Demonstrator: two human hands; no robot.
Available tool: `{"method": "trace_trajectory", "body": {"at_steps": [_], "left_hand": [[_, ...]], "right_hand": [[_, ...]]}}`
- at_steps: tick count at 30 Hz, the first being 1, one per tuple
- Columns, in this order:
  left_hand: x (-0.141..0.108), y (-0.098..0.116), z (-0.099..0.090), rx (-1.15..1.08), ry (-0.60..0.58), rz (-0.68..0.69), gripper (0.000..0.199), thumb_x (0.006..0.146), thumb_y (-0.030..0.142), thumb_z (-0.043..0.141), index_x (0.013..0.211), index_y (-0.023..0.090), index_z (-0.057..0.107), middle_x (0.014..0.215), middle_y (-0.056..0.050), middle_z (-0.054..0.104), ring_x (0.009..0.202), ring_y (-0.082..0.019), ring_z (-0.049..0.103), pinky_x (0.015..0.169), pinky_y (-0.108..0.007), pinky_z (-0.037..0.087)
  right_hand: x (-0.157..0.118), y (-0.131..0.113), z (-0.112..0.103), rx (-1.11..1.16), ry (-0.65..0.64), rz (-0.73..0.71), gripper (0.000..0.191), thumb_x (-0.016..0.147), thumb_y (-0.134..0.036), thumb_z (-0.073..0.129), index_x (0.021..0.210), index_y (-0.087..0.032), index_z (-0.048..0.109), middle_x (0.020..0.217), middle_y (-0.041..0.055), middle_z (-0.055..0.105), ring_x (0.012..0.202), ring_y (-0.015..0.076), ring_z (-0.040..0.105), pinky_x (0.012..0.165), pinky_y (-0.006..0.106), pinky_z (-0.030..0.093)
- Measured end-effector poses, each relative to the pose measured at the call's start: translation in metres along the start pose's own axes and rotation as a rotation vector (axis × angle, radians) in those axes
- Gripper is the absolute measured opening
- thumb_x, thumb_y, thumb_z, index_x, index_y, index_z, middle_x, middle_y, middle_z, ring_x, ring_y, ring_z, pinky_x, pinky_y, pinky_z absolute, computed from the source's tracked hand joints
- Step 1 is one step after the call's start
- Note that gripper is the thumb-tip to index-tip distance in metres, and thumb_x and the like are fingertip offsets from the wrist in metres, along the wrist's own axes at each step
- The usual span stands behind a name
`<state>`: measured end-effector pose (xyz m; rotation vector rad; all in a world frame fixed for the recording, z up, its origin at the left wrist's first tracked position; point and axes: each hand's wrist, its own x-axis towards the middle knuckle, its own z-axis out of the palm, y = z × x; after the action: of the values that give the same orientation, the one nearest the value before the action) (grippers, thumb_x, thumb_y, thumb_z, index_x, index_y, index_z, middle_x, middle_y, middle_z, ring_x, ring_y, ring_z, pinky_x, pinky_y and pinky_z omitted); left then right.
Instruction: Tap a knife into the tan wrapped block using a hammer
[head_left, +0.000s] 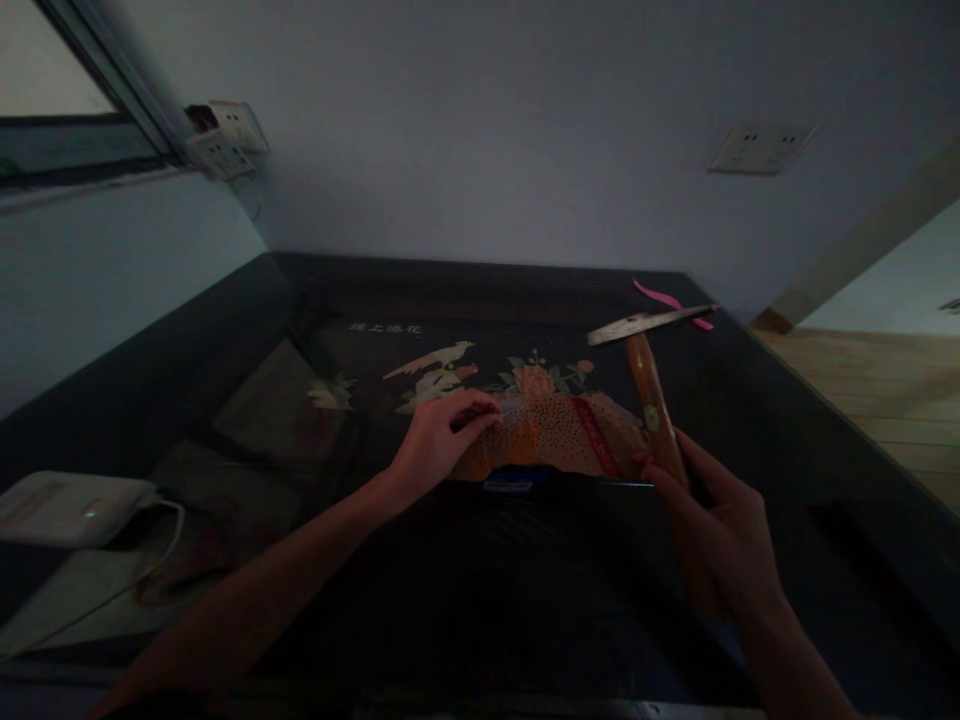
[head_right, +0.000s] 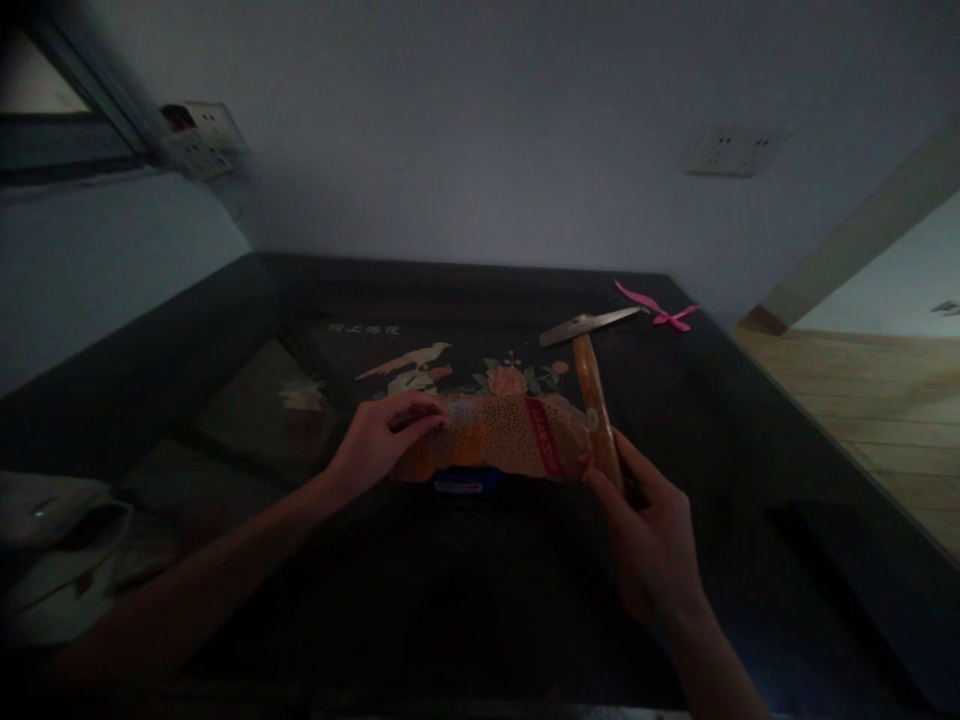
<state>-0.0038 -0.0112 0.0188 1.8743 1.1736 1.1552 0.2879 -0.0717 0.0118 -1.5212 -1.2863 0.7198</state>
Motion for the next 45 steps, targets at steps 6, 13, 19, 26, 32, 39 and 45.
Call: {"method": "trace_trajectory", "body": {"at_steps": [6,13,19,26,32,39,45], "left_hand": [[-0.001,0.000,0.002,0.021,0.009,0.020,0.005,0.084,0.021,0.064,0.086,0.019,0.068,0.084,-0.001,0.073,0.079,-0.016,0.070,0.077,-0.027,0.057],[0.000,-0.002,0.002,0.036,0.006,0.032,0.006,0.084,0.019,0.064,0.086,0.019,0.069,0.085,-0.001,0.074,0.078,-0.015,0.071,0.077,-0.026,0.057],[0.000,-0.006,0.003,0.062,0.000,0.048,0.007,0.084,0.021,0.064,0.085,0.018,0.070,0.085,-0.002,0.075,0.078,-0.016,0.071,0.077,-0.026,0.057],[0.000,-0.006,0.003,0.125,-0.017,0.071,0.009,0.083,0.016,0.065,0.087,0.019,0.072,0.088,0.000,0.076,0.079,-0.016,0.071,0.075,-0.025,0.056],[0.001,0.001,0.001,0.151,-0.021,0.088,0.009,0.083,0.016,0.065,0.086,0.019,0.072,0.089,0.000,0.076,0.083,-0.017,0.071,0.078,-0.027,0.055],[0.003,0.000,0.001,0.181,-0.054,0.036,0.008,0.082,0.014,0.066,0.085,0.019,0.072,0.081,0.001,0.076,0.073,-0.015,0.070,0.070,-0.024,0.054],[0.004,-0.003,0.000,0.180,-0.072,0.012,0.007,0.082,0.016,0.067,0.086,0.018,0.072,0.078,0.001,0.075,0.069,-0.014,0.069,0.064,-0.022,0.053]], "right_hand": [[-0.003,-0.004,-0.006,-0.076,0.034,-0.010,0.057,0.075,-0.041,0.072,0.128,-0.022,0.063,0.104,0.0043,0.077,0.104,0.0312,0.068,0.098,0.050,0.049],[-0.016,-0.025,-0.030,-0.139,-0.039,0.017,0.057,0.074,-0.045,0.072,0.128,-0.027,0.062,0.074,-0.0021,0.075,0.065,0.0189,0.069,0.062,0.028,0.059],[-0.025,-0.064,-0.041,-0.209,-0.314,-0.074,0.050,0.079,-0.043,0.068,0.127,-0.028,0.064,0.073,-0.0010,0.071,0.044,0.0108,0.053,0.034,0.018,0.046],[-0.021,-0.082,-0.032,-0.434,-0.583,-0.240,0.043,0.085,-0.030,0.059,0.127,-0.023,0.064,0.082,0.0022,0.076,0.061,0.0159,0.069,0.052,0.021,0.058],[-0.023,-0.070,-0.035,-0.438,-0.488,-0.361,0.043,0.085,-0.029,0.060,0.127,-0.023,0.064,0.090,0.0033,0.078,0.066,0.0179,0.072,0.059,0.025,0.060],[-0.025,-0.072,-0.032,-0.529,-0.526,-0.420,0.044,0.085,-0.023,0.057,0.129,-0.021,0.062,0.104,0.0080,0.077,0.076,0.0207,0.074,0.068,0.030,0.061],[-0.025,-0.080,-0.027,-0.534,-0.531,-0.476,0.044,0.083,-0.019,0.054,0.125,-0.017,0.064,0.098,0.0077,0.078,0.071,0.0184,0.074,0.063,0.026,0.061]]}}
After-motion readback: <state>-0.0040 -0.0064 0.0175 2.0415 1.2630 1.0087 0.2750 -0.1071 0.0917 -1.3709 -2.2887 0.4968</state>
